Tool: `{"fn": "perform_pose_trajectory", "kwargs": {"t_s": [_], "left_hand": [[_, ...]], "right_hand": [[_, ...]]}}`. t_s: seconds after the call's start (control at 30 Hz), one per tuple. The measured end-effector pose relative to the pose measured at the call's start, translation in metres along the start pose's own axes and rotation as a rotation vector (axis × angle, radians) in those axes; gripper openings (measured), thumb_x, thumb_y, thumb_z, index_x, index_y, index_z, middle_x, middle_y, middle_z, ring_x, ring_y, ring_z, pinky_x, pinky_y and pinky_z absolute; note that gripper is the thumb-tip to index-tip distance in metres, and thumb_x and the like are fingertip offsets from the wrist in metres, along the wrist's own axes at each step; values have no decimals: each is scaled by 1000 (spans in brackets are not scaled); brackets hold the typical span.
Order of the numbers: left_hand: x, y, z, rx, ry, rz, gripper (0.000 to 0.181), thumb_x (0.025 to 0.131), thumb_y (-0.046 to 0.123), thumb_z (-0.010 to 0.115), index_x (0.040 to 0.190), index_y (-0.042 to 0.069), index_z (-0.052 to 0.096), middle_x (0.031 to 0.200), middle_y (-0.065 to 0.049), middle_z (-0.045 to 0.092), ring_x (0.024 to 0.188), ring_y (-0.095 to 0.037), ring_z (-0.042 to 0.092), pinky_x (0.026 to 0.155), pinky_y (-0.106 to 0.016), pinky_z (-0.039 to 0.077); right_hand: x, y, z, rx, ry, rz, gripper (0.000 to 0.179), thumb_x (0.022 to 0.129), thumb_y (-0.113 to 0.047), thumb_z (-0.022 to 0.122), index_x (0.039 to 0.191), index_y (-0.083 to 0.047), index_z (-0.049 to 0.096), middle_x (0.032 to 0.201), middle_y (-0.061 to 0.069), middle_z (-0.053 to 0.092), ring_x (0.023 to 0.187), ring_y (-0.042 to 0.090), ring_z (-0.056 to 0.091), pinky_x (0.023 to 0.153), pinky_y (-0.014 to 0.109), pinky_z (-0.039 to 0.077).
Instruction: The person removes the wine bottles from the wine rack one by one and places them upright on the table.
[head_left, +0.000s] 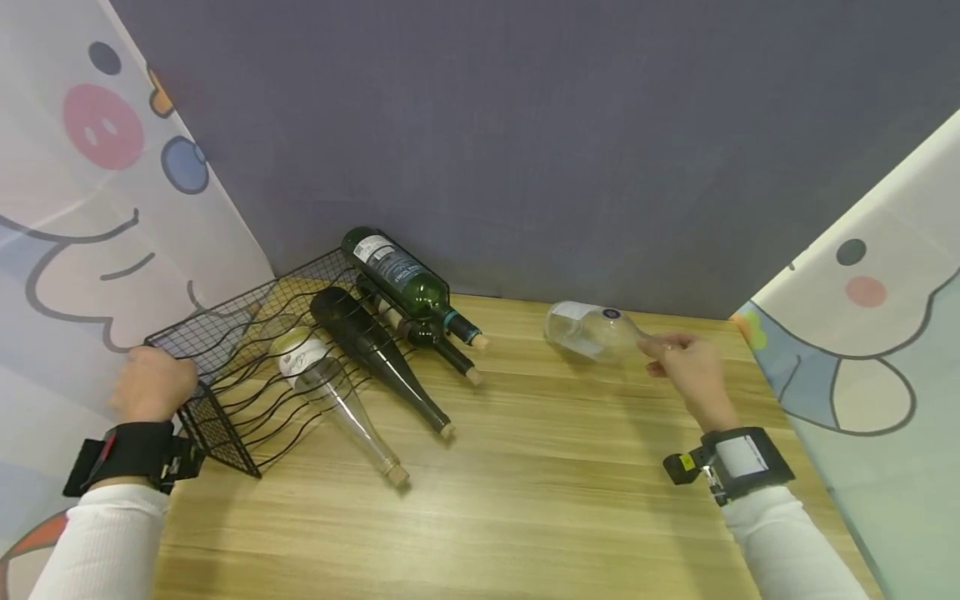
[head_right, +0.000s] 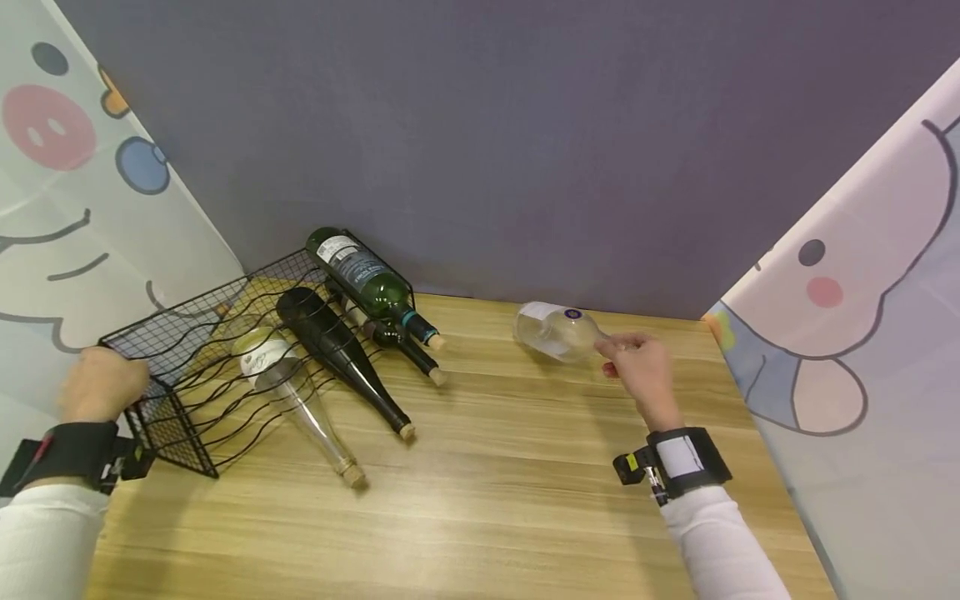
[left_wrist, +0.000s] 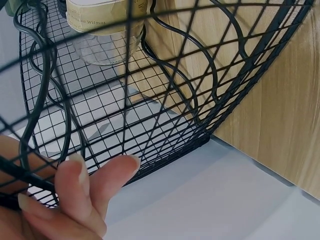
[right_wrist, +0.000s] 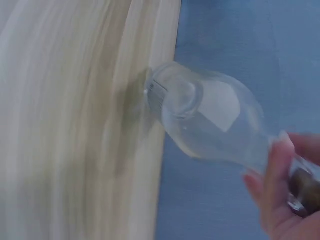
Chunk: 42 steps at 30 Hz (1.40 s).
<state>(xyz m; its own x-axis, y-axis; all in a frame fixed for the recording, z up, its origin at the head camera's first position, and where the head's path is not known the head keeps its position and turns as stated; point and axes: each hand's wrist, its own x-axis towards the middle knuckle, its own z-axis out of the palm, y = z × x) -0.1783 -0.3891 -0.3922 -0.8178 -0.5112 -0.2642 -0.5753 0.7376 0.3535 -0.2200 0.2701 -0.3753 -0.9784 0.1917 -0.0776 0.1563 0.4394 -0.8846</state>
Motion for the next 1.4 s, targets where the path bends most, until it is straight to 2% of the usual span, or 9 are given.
{"fn": "perform_pose_trajectory", "kwargs": {"t_s": [0.2, 0.33, 0.47, 0.67, 0.77, 0.83, 1.03, 1.27, 1.4], "left_hand": [[0, -2, 1, 12, 14, 0, 70, 94, 24, 31, 132, -34, 20, 120, -55, 37, 104, -66, 45, 76, -63, 44], [0, -3, 1, 1, 16, -1, 70, 94, 24, 32, 132, -34, 20, 119, -55, 38, 102, -65, 46, 74, -61, 44], [-1, -2, 1, -4, 19, -2, 70, 94, 24, 31, 131, -34, 20, 119, -56, 38, 102, -65, 46, 74, -61, 44], [-4, 0, 1, 1, 24, 5, 69, 95, 24, 31, 131, -34, 20, 119, -56, 38, 103, -66, 46, 77, -63, 44], [-5, 0, 1, 5, 26, 4, 68, 95, 23, 31, 130, -34, 21, 118, -56, 39, 103, -66, 46, 76, -62, 45], [-5, 1, 1, 2, 25, 4, 69, 95, 24, 31, 130, -34, 20, 118, -56, 39, 102, -65, 46, 75, -62, 44], [-2, 1, -2, -5, 34, 14, 70, 95, 25, 33, 132, -34, 21, 116, -53, 41, 99, -63, 48, 70, -59, 44], [-1, 2, 0, 7, 39, 24, 69, 93, 24, 33, 129, -34, 24, 113, -52, 42, 97, -63, 49, 68, -58, 43], [-3, 1, 0, -1, 32, 18, 69, 94, 24, 33, 130, -34, 23, 112, -52, 42, 97, -63, 49, 69, -58, 43]], "right_hand": [[5, 0, 4, 487, 182, 159, 16, 82, -13, 80, 91, -11, 67, 74, -14, 67, 63, 2, 62, 62, 14, 51], [10, -3, 7, 716, 232, 237, 25, 81, -11, 80, 68, -13, 58, 75, -10, 63, 66, 4, 58, 60, 14, 46], [16, -7, 12, 911, 275, 269, 23, 87, -14, 74, 77, -12, 54, 84, -7, 55, 71, 6, 48, 62, 15, 41], [25, -7, 19, 858, 316, 229, 22, 98, -32, 56, 88, -18, 43, 90, -10, 47, 90, 5, 41, 87, 20, 29], [27, -7, 21, 882, 270, 176, 22, 98, -29, 57, 95, -19, 38, 102, -11, 44, 117, 7, 42, 118, 29, 21], [27, -9, 23, 875, 257, 138, 23, 96, -23, 61, 99, -17, 38, 108, -9, 44, 124, 11, 42, 123, 39, 20], [25, -6, 37, 680, 340, -12, 18, 92, -6, 64, 99, -10, 48, 108, -2, 51, 102, 9, 55, 95, 22, 48], [18, 0, 58, 305, 456, -270, 24, 89, -15, 73, 105, -4, 59, 101, -7, 63, 89, 1, 59, 82, 13, 47], [8, -5, 74, 164, 433, -408, 39, 89, -14, 72, 117, 5, 53, 111, 8, 65, 92, -2, 59, 86, 14, 48]]}}
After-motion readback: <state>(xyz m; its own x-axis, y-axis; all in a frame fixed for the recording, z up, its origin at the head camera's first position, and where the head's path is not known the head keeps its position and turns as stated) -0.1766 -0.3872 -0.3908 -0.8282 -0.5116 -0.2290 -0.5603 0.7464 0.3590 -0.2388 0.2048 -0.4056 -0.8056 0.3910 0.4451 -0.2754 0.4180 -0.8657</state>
